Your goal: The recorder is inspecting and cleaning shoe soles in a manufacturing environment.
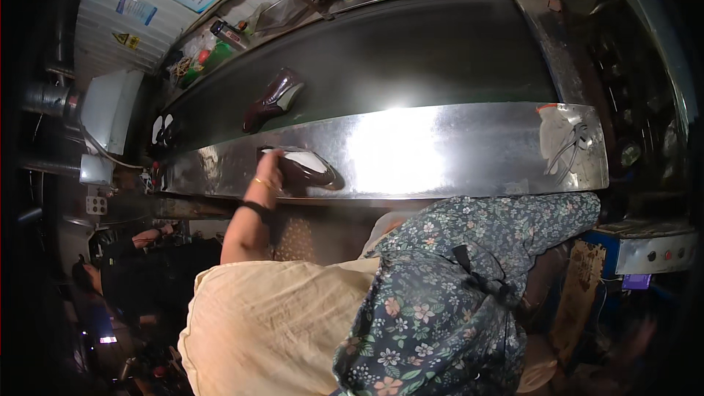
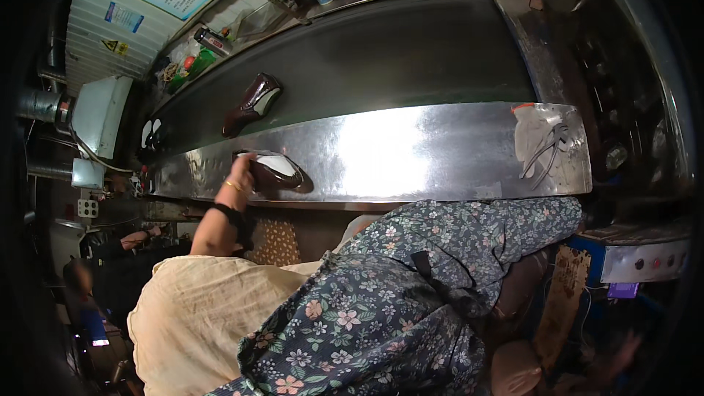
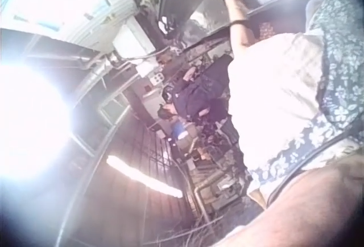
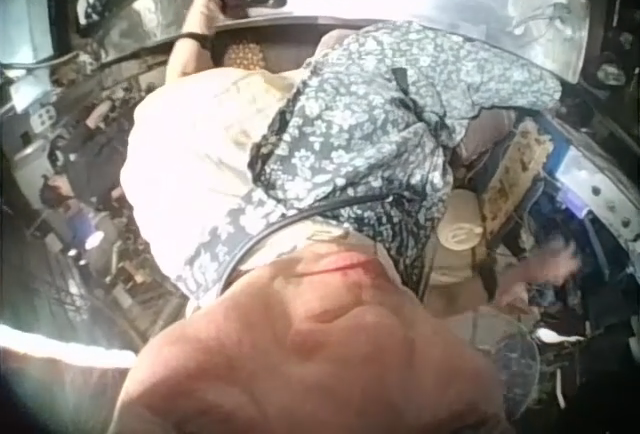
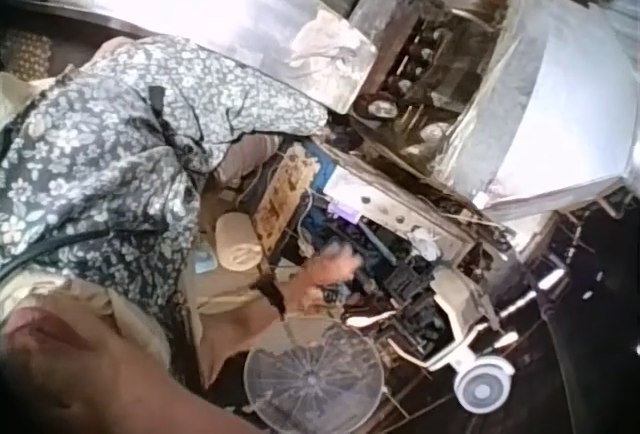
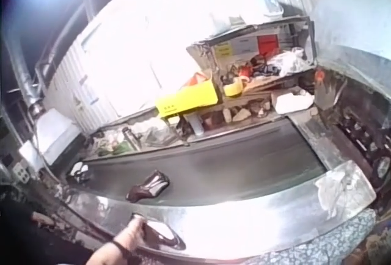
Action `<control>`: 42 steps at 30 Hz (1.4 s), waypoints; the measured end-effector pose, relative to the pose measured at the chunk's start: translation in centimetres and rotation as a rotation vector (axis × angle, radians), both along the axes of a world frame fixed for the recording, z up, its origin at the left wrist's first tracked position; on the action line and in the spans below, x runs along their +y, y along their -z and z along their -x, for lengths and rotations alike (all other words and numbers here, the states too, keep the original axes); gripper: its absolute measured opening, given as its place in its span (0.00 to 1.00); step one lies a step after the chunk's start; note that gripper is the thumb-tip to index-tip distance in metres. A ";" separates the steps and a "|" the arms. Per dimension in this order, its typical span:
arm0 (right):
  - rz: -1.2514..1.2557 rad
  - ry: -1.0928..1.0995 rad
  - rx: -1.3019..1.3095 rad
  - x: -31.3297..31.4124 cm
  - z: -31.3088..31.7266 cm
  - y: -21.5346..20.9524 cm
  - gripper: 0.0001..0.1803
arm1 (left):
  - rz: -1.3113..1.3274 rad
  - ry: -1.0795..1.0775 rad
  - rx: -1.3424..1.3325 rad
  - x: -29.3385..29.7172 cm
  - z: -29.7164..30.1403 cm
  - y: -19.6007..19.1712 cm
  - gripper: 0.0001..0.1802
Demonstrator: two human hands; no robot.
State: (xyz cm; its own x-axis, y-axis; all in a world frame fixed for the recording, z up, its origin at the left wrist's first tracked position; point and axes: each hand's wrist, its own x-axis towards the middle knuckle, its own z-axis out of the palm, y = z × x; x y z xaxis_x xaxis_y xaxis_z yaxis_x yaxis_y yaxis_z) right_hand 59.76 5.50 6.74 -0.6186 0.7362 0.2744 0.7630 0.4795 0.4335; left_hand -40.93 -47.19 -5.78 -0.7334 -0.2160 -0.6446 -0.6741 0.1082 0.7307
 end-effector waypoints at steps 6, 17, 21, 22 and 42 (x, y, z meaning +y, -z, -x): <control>0.407 0.092 0.400 -11.3 25.3 12.9 0.15 | 0.120 0.016 0.257 6.6 -11.9 -2.7 0.51; 0.734 -0.080 0.933 -13.8 35.7 5.2 0.10 | 0.182 1.161 0.579 14.7 -21.1 -4.1 0.62; 0.729 -0.250 1.187 -14.0 39.0 2.6 0.12 | -0.468 1.053 0.111 19.5 -27.0 -8.6 0.59; 0.865 -0.317 1.384 -13.6 40.4 1.7 0.20 | -0.534 1.167 0.212 20.5 -29.2 -9.3 0.59; 0.544 -0.129 0.718 -19.5 35.1 -5.7 0.27 | -1.069 1.792 -0.290 37.9 -48.5 -12.7 0.18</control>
